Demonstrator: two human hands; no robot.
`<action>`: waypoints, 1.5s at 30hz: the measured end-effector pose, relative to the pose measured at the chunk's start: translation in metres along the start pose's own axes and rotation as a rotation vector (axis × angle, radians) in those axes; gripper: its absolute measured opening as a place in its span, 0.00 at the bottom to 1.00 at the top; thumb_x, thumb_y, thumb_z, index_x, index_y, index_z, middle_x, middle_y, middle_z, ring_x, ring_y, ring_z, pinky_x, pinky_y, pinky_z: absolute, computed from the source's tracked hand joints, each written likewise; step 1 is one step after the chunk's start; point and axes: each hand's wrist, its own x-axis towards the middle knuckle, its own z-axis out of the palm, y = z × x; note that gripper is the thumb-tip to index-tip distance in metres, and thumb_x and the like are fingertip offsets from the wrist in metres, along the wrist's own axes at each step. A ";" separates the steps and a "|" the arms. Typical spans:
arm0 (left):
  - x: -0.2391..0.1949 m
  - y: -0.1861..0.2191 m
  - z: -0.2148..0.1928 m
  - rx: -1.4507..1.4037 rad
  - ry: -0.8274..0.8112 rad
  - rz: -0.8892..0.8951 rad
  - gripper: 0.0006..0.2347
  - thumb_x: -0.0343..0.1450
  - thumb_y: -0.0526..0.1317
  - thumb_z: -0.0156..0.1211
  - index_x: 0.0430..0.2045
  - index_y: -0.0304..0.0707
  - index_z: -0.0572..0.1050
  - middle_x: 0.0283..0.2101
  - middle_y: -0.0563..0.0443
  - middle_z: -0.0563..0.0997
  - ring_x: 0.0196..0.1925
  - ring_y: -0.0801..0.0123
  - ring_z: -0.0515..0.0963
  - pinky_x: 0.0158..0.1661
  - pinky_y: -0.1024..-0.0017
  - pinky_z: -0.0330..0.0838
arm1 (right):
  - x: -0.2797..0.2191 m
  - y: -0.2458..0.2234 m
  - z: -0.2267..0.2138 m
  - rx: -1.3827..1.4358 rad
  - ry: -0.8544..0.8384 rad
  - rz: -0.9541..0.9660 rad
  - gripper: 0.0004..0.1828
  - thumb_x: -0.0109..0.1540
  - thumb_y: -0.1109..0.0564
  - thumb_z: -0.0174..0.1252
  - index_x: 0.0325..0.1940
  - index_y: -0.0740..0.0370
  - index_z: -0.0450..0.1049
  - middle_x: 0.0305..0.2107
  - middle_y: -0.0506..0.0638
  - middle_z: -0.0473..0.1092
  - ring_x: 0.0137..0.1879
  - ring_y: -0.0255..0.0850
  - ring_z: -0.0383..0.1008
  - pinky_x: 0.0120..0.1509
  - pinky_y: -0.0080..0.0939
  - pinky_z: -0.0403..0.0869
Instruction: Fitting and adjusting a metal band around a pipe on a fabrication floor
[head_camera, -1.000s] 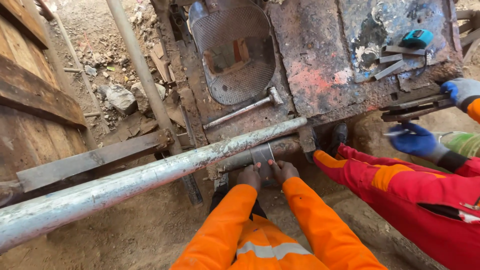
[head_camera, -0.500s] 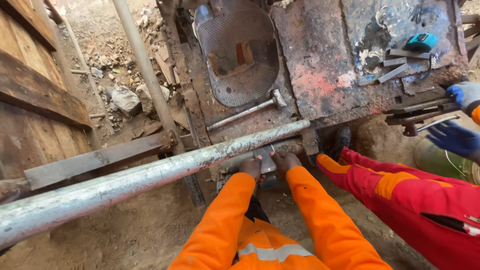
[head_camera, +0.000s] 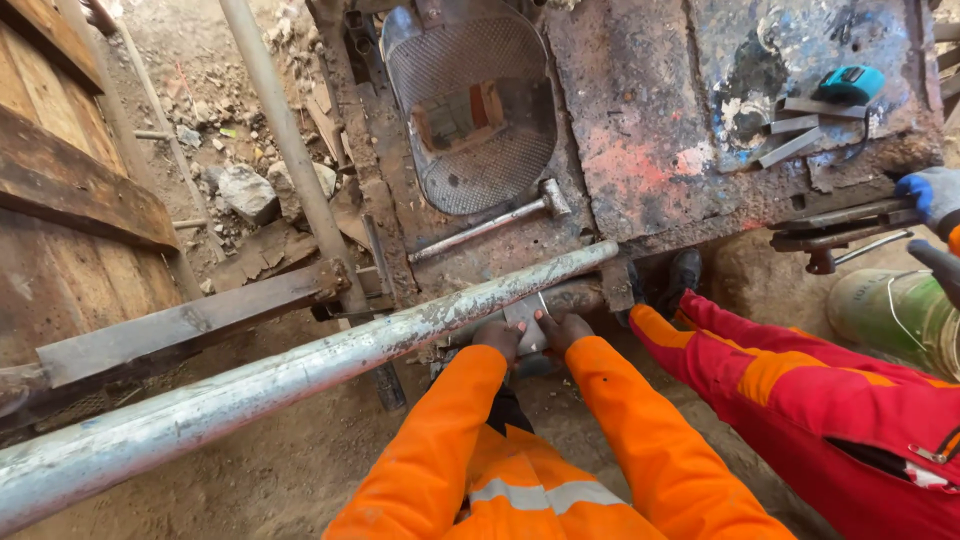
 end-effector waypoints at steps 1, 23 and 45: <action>-0.006 -0.003 0.006 0.001 -0.007 -0.008 0.23 0.76 0.56 0.55 0.49 0.32 0.80 0.48 0.41 0.84 0.55 0.49 0.82 0.57 0.53 0.74 | -0.006 -0.001 0.002 0.000 -0.007 0.008 0.43 0.63 0.19 0.44 0.46 0.59 0.83 0.41 0.59 0.80 0.59 0.54 0.77 0.63 0.50 0.75; -0.035 0.016 -0.006 -0.014 0.066 -0.043 0.31 0.73 0.64 0.44 0.43 0.32 0.83 0.51 0.41 0.84 0.62 0.50 0.78 0.65 0.57 0.66 | -0.020 -0.023 -0.005 -0.094 0.043 -0.010 0.50 0.61 0.15 0.40 0.51 0.61 0.81 0.48 0.58 0.80 0.64 0.51 0.75 0.71 0.50 0.71; -0.012 -0.009 -0.006 -0.718 0.032 -0.270 0.38 0.59 0.59 0.82 0.52 0.22 0.77 0.50 0.30 0.81 0.46 0.45 0.86 0.36 0.46 0.85 | -0.019 -0.018 -0.005 0.306 0.006 0.247 0.58 0.42 0.10 0.63 0.51 0.63 0.81 0.52 0.62 0.77 0.66 0.54 0.72 0.74 0.53 0.65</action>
